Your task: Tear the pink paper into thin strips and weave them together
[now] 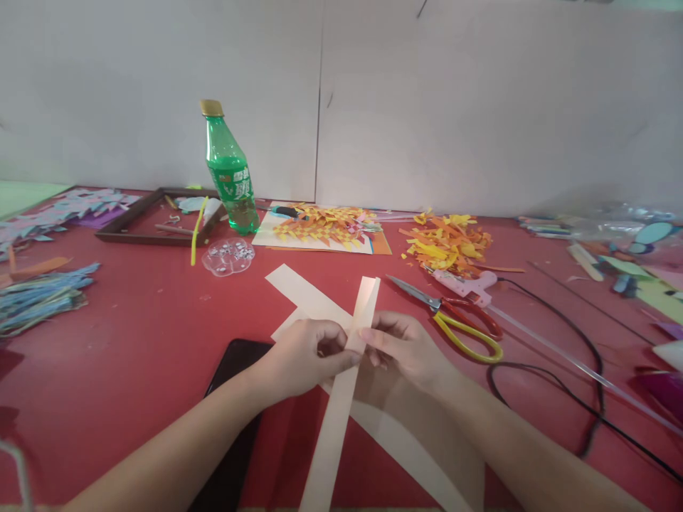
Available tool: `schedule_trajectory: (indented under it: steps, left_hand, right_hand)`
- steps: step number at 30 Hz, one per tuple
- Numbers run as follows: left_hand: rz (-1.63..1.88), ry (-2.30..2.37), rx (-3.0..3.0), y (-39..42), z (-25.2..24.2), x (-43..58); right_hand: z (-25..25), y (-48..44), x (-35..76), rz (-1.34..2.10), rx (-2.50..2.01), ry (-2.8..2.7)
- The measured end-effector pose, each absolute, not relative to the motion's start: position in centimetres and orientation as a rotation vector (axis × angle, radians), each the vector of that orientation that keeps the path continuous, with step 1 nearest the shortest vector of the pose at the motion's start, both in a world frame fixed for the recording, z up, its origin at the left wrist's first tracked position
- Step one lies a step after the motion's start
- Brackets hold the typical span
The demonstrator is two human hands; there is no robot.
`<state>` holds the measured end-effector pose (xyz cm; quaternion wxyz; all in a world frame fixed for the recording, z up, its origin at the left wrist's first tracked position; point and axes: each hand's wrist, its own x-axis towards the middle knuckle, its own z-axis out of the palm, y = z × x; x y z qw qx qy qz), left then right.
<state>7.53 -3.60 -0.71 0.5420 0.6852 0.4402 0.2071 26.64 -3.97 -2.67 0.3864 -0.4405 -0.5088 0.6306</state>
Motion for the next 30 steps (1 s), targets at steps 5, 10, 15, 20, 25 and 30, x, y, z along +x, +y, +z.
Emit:
schedule_trajectory:
  steps: [5,10,15,20,25,30]
  left_hand:
    - [0.505,1.012,1.581,-3.64,-1.07,7.55]
    - [0.507,1.011,1.578,-3.61,-1.11,7.50]
    - [0.492,1.008,1.550,-3.63,-0.90,7.51]
    - [0.499,1.038,1.572,-3.57,-1.20,7.41]
    - [0.677,1.144,1.698,-3.70,-1.18,7.40]
    - [0.748,1.035,1.777,-3.90,-0.79,7.53]
  right_hand:
    - [-2.43,-3.93,26.59,1.580,-1.151,-1.286]
    - [-2.49,-3.93,26.50,1.573,-1.176,-1.268]
    - [-2.85,-3.70,26.72,1.574,-1.183,-1.228]
    - [-3.00,-3.38,26.99,1.543,-1.200,-1.171]
    - [-3.32,-3.27,27.17,1.581,-1.138,-1.123]
    - [-3.07,-3.46,27.04,1.560,-1.174,-1.113]
